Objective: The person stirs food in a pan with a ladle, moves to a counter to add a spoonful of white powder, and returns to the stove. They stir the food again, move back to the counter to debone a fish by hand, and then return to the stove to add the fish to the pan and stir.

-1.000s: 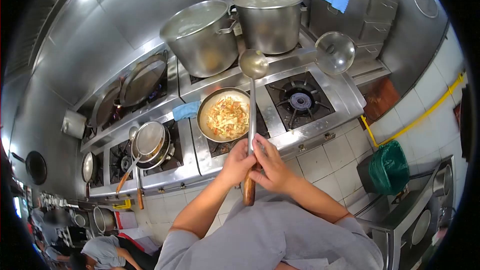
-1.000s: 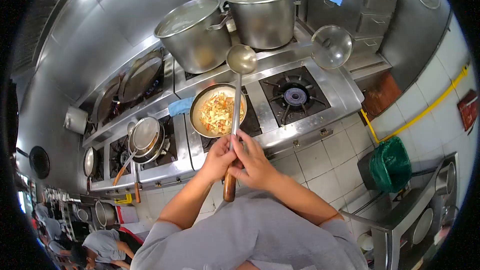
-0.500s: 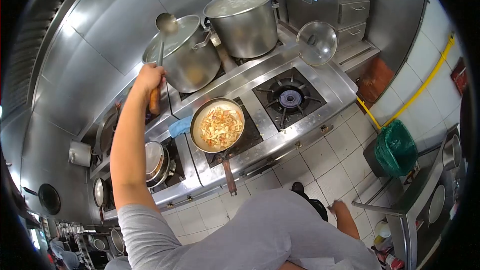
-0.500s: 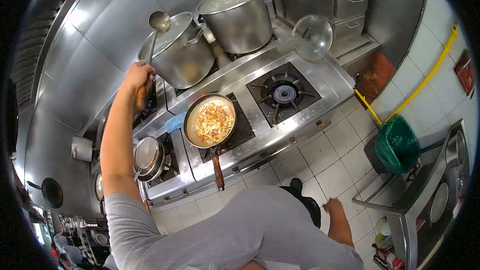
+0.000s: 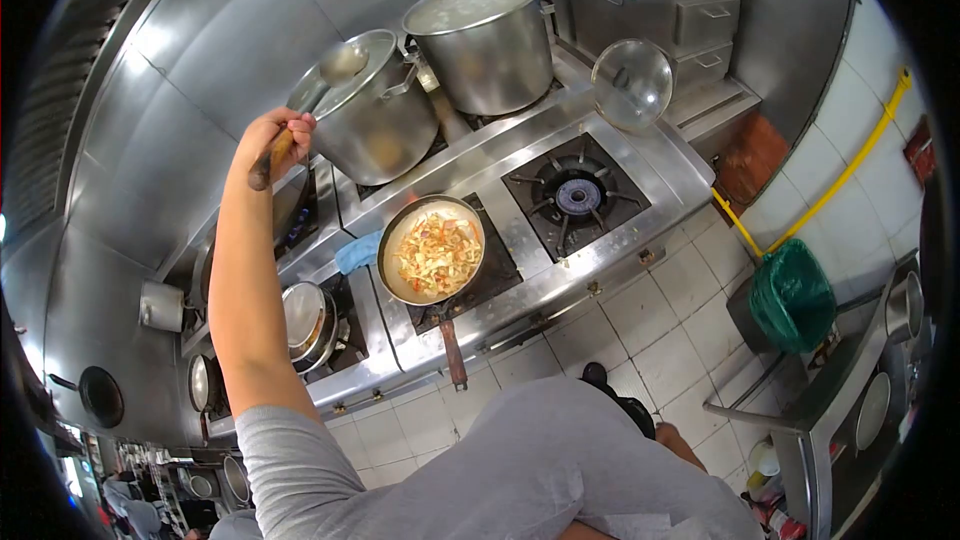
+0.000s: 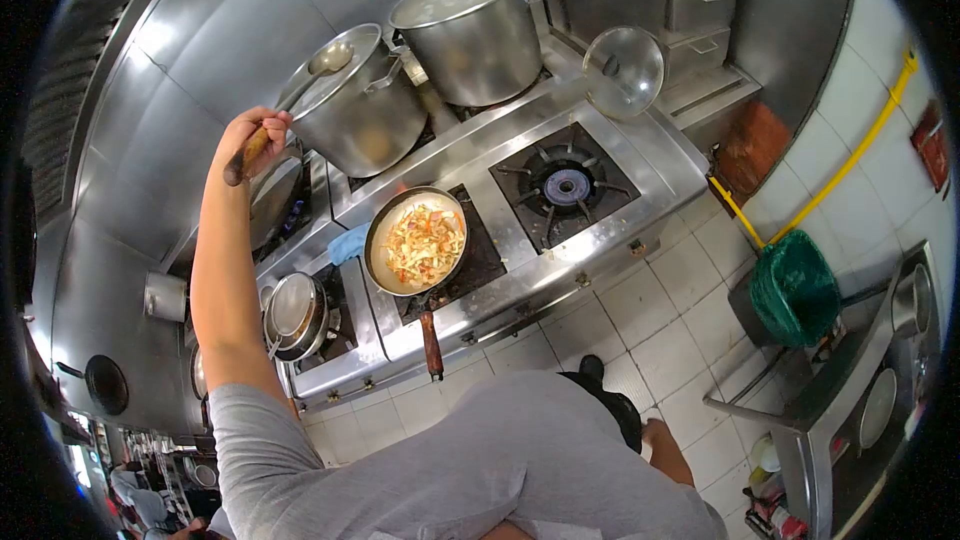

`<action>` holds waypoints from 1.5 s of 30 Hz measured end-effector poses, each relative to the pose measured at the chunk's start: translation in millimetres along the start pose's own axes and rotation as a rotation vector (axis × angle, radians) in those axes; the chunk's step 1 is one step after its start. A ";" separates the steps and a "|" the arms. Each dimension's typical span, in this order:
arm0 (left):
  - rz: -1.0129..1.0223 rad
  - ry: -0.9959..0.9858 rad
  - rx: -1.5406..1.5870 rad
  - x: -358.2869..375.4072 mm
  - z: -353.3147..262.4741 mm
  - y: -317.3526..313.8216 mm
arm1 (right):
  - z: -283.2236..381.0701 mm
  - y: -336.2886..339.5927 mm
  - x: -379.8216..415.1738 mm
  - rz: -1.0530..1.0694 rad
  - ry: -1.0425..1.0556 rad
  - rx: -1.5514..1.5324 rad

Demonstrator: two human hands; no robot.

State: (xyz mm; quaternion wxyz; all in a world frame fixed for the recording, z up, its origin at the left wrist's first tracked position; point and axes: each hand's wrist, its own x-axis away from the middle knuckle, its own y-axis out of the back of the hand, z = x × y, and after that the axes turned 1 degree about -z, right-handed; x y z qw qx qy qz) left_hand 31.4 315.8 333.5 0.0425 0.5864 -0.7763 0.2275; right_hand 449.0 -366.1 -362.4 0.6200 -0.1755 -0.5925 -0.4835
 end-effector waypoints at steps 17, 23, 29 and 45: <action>0.137 0.275 0.307 194.2 179.3 70.7 | 190.7 131.5 55.7 -0.536 0.518 0.026; -0.055 0.369 -0.059 203.9 288.6 97.2 | 242.9 134.7 72.9 -0.550 0.667 0.197; -0.128 0.373 0.112 218.5 290.7 98.8 | 257.9 131.5 98.6 -0.455 0.605 0.224; -0.394 -0.297 -1.630 222.6 343.5 137.8 | 341.1 108.6 181.9 -0.398 0.771 0.073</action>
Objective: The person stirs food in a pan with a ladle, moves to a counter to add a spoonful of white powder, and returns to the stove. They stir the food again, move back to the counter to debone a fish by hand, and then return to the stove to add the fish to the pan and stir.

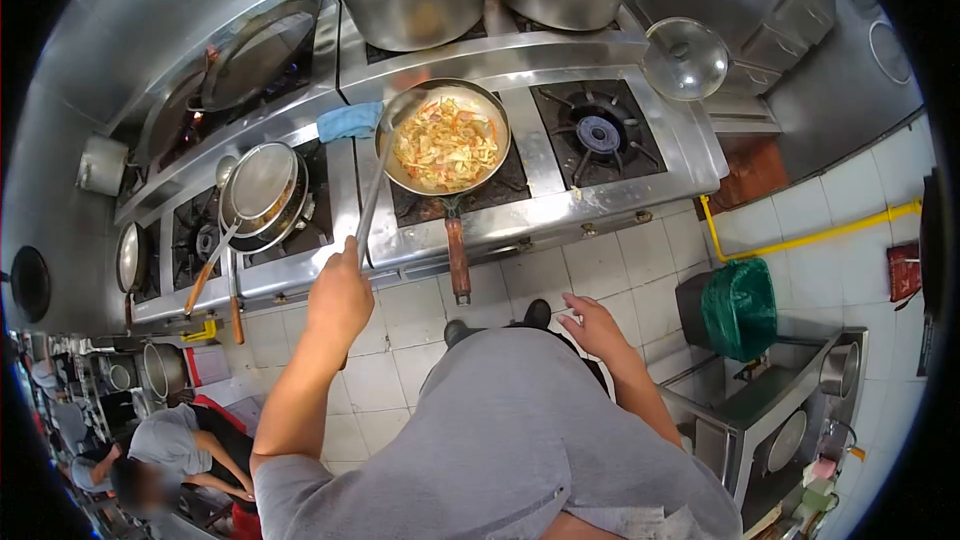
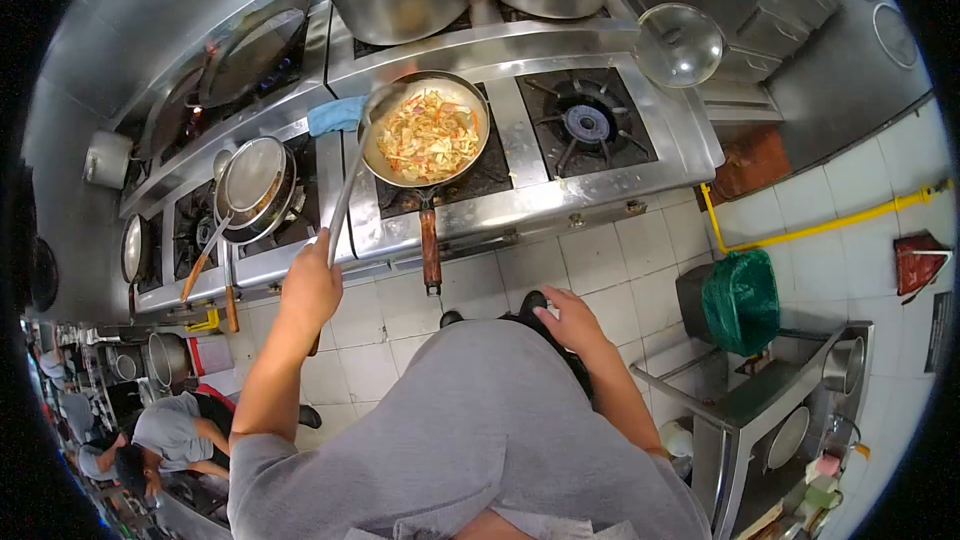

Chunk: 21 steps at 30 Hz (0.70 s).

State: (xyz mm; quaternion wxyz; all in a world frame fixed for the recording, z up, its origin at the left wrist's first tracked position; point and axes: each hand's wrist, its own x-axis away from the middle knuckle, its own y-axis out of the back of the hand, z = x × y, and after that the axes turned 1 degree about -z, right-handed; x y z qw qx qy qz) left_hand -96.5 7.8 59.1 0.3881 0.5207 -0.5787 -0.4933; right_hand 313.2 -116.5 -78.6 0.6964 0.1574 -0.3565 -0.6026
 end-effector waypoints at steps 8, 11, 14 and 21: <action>-0.138 0.224 1.205 24.2 -77.9 -24.6 | 141.6 -8.8 -28.7 0.350 0.300 -0.636; -0.175 -0.021 1.137 20.7 -110.6 -40.0 | 173.2 -9.5 -28.6 0.482 0.133 -0.993; -0.308 -0.192 0.729 -7.9 -99.9 -69.0 | 165.2 -1.6 -31.6 0.599 -0.023 -1.061; 0.648 0.723 1.842 -34.5 -63.6 -155.1 | 112.5 0.8 -62.9 -0.191 -0.062 0.098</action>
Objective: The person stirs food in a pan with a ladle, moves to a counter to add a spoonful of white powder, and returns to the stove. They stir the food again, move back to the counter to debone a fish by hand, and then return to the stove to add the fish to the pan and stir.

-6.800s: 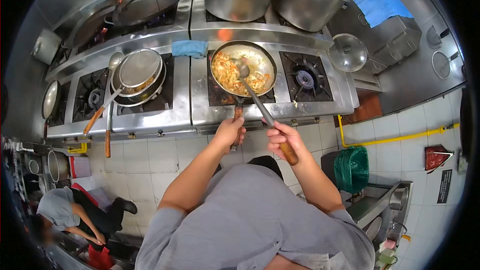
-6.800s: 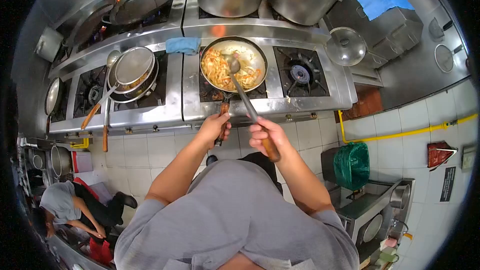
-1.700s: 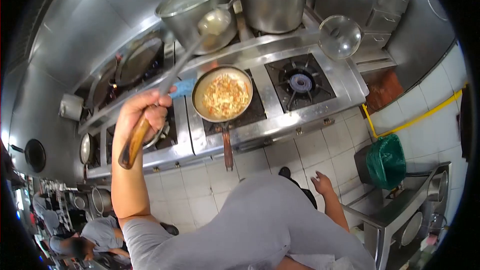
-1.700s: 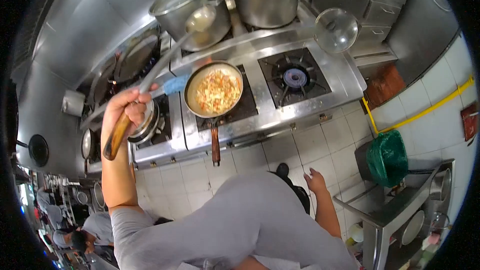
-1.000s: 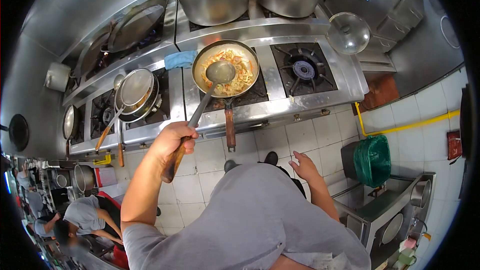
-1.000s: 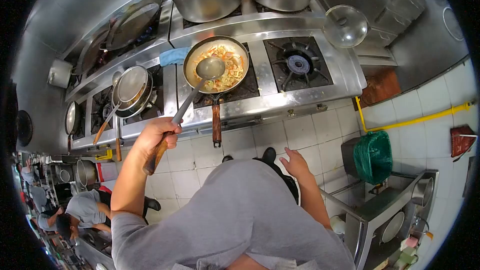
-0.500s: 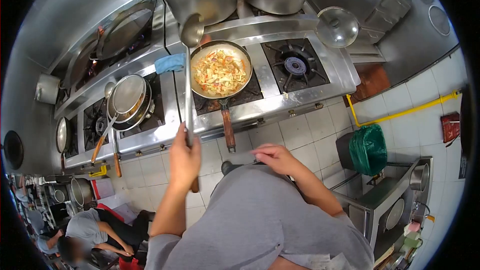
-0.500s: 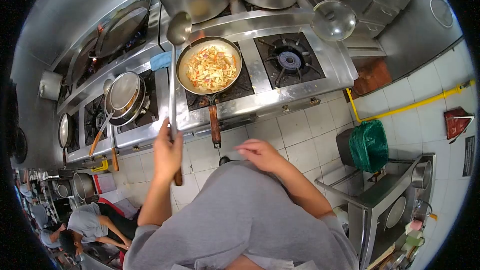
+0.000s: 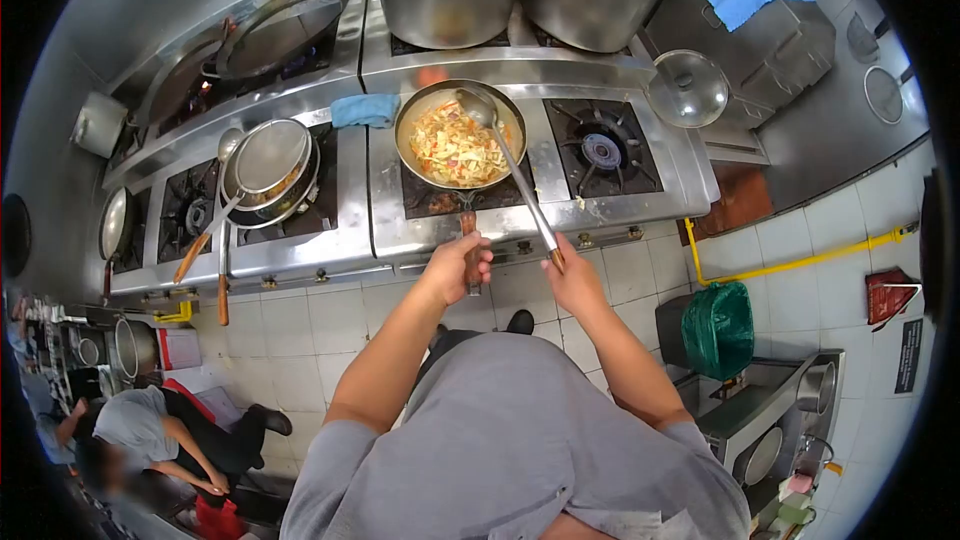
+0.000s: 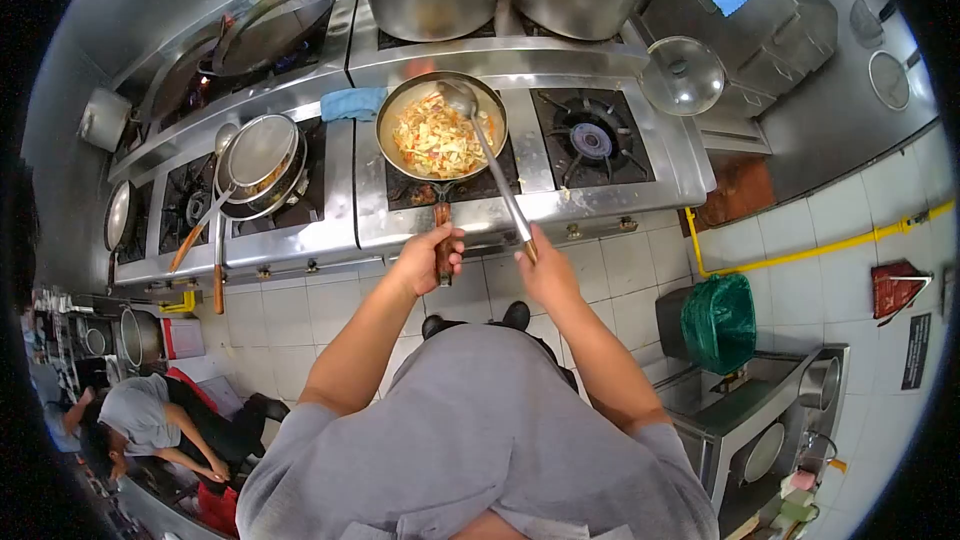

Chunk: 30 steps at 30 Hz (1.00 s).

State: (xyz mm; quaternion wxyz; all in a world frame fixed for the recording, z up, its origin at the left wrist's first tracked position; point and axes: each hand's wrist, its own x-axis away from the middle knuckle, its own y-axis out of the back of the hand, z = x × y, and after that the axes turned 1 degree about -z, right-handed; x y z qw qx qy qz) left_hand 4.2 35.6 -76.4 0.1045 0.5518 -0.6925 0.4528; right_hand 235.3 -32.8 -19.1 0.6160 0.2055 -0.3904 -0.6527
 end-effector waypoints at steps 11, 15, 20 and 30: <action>-0.144 -0.048 -0.300 16.3 -55.4 26.9 | -0.1 95.5 -7.2 0.048 0.269 0.654; -0.125 -0.236 -0.591 28.9 -9.6 22.7 | 39.1 150.8 34.2 0.001 0.226 0.818; -0.091 -0.155 -0.481 92.4 14.6 -2.2 | 28.3 213.0 79.6 0.256 0.261 0.361; -0.120 -0.250 -0.489 68.1 41.9 -27.7 | -18.4 92.8 70.5 -0.042 0.127 0.525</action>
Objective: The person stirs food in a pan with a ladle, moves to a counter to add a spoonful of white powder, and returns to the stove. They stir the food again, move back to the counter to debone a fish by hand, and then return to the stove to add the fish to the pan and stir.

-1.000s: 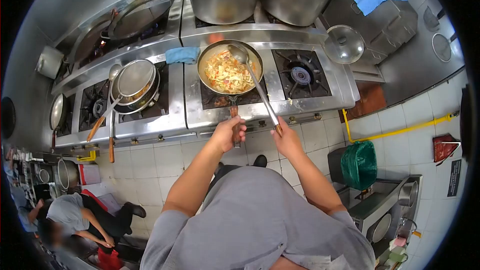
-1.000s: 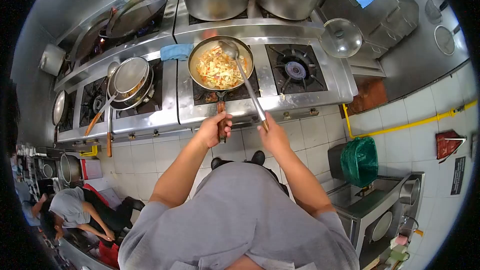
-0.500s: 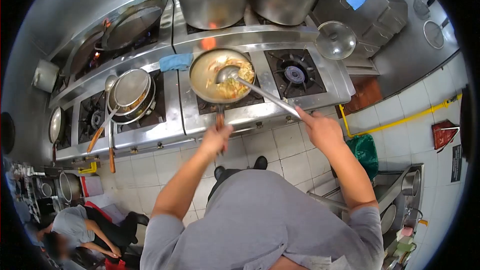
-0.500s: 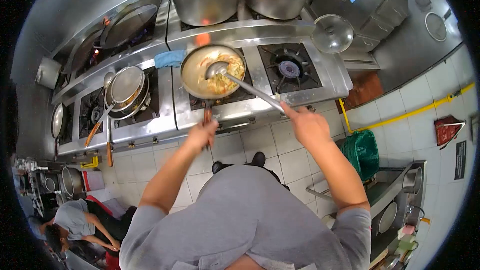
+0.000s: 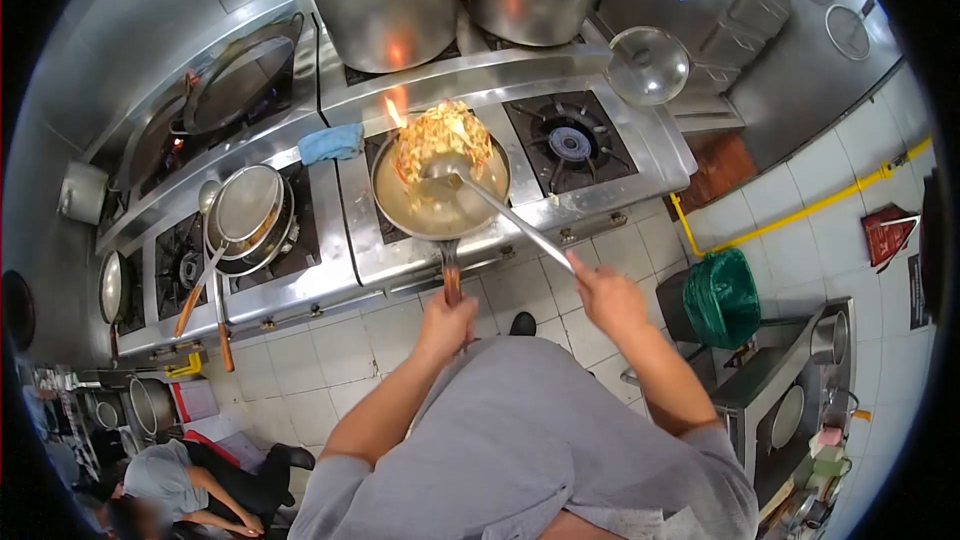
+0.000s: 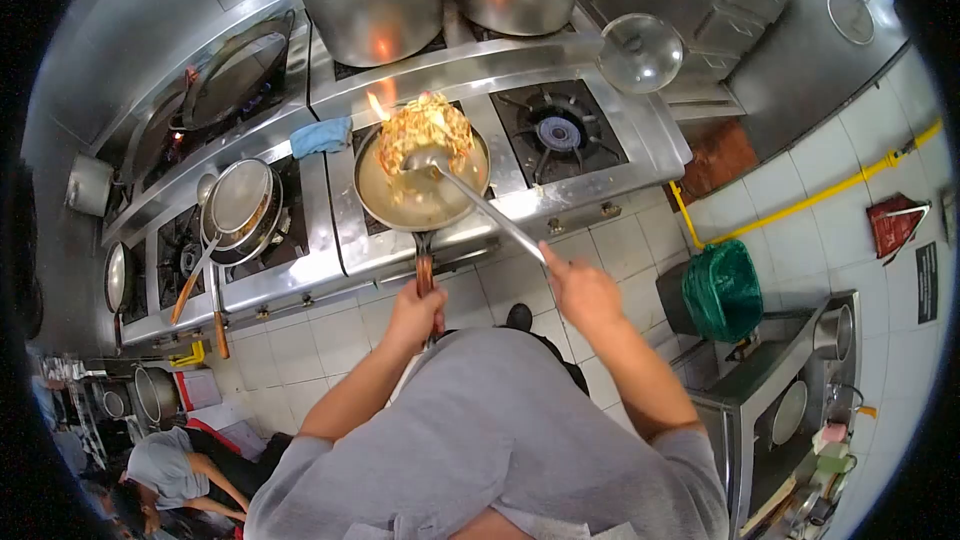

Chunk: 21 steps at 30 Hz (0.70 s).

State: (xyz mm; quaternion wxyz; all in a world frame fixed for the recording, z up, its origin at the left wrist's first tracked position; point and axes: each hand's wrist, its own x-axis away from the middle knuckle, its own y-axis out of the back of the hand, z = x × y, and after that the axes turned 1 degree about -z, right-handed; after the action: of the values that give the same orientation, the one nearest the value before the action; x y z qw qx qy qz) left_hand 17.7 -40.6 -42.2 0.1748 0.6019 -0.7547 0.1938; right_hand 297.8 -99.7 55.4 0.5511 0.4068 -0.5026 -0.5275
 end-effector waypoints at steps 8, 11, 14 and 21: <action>0.030 0.048 0.023 -40.7 -48.6 11.5 | 0.6 61.9 35.3 0.065 0.008 -0.035; 0.062 0.000 -0.003 -56.8 -46.3 11.2 | 10.1 33.0 12.2 0.008 -0.013 0.017; -0.010 -0.067 0.032 -32.5 -15.3 -1.2 | 9.5 -22.8 -8.1 -0.081 -0.052 0.007; 0.011 0.038 0.146 -52.4 -30.4 8.1 | 11.0 -45.7 22.9 -0.077 -0.019 -0.520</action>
State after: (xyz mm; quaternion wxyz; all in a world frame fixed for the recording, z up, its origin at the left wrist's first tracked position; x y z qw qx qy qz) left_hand 22.0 20.4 -42.7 0.1435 0.6050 -0.7384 0.2608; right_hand 277.6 -126.6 15.4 0.6119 0.2651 -0.3394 -0.6634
